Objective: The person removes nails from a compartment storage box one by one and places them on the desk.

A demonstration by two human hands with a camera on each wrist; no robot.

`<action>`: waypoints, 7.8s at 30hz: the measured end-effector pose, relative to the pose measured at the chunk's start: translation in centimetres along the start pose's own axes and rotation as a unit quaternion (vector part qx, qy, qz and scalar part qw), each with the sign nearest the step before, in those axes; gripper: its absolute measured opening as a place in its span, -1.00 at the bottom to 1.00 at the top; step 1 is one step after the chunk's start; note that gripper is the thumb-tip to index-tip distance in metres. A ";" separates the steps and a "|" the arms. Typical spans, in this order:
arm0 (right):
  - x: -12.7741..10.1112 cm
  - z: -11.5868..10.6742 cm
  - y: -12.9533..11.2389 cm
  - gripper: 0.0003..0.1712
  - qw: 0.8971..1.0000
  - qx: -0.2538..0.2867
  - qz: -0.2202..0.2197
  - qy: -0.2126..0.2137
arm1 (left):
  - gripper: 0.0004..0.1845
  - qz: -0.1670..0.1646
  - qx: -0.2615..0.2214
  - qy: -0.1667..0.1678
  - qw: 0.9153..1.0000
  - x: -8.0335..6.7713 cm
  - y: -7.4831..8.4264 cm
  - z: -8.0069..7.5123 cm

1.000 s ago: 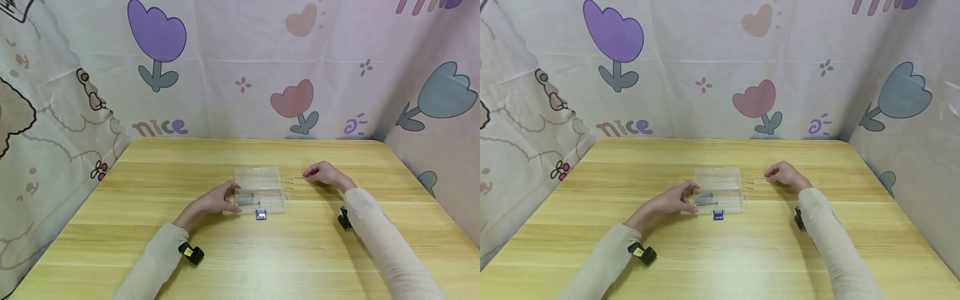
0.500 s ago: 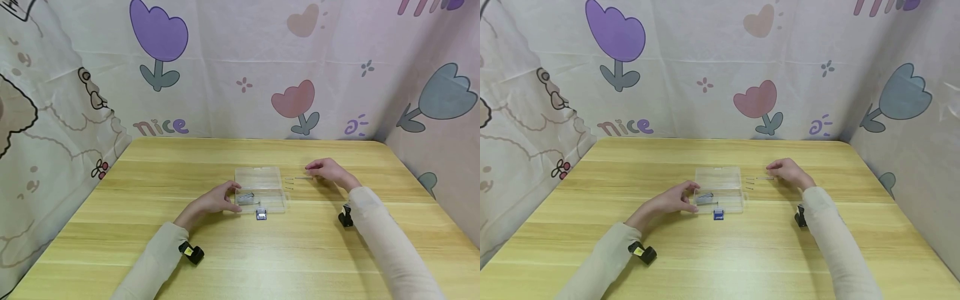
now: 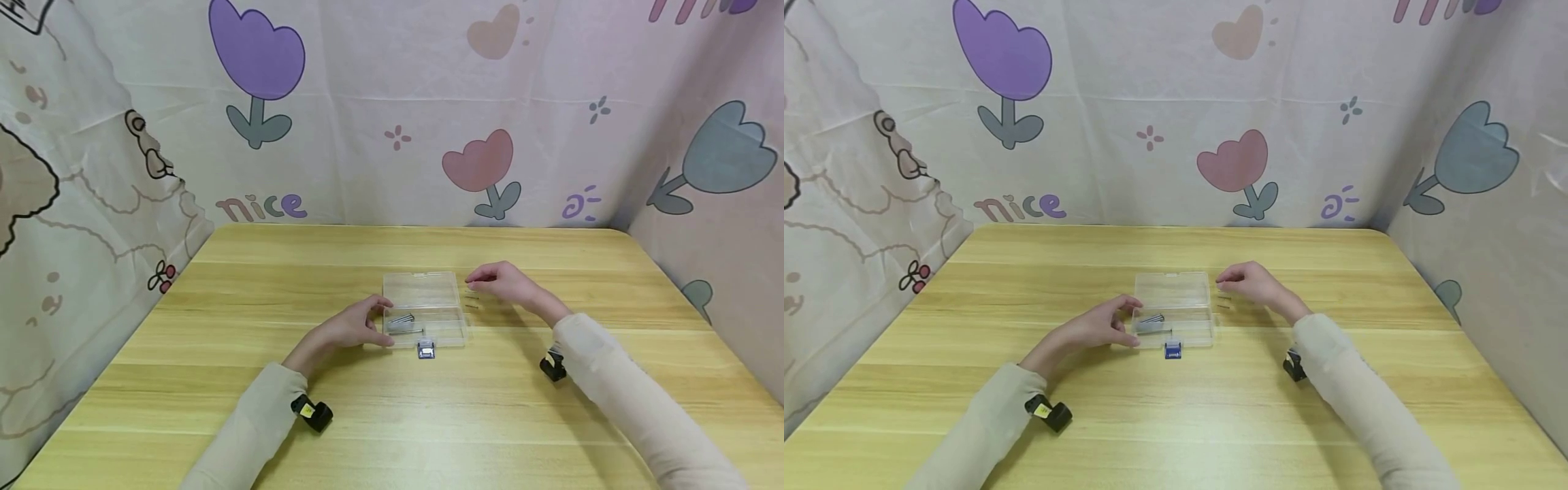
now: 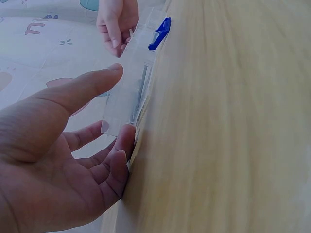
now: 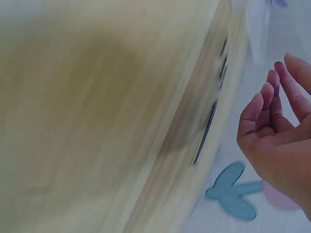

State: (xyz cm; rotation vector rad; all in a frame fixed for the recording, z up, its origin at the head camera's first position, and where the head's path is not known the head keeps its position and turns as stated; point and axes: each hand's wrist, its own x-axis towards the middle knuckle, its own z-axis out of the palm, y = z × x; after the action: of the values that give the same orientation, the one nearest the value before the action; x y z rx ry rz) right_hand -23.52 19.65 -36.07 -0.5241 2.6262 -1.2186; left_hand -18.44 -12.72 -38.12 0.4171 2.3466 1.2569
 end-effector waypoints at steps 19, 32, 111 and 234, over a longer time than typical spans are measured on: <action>-0.9 5.9 -5.6 -0.87 0.982 -0.076 -0.159 -0.066 | -0.26 -0.002 -0.017 -0.003 1.000 0.1 0.0 -0.2; -0.5 7.3 -6.8 -0.89 0.966 -0.110 -0.196 -0.128 | -0.26 0.013 -0.013 -0.020 1.000 0.1 0.0 -0.2; 0.6 9.7 -6.6 -0.94 0.983 -0.108 -0.123 -0.083 | -0.26 0.003 -0.012 -0.013 1.000 0.3 0.0 -0.1; -2.4 -1.3 3.7 -0.90 0.988 -0.152 0.002 0.034 | -0.28 -0.003 -0.002 0.006 1.000 0.2 -0.1 0.0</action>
State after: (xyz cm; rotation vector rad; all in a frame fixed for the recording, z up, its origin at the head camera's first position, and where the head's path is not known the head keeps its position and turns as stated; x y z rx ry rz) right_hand -22.66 23.76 -38.00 -0.5326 2.8887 -0.8509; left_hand -18.65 -12.69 -38.21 0.4025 2.3538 1.2656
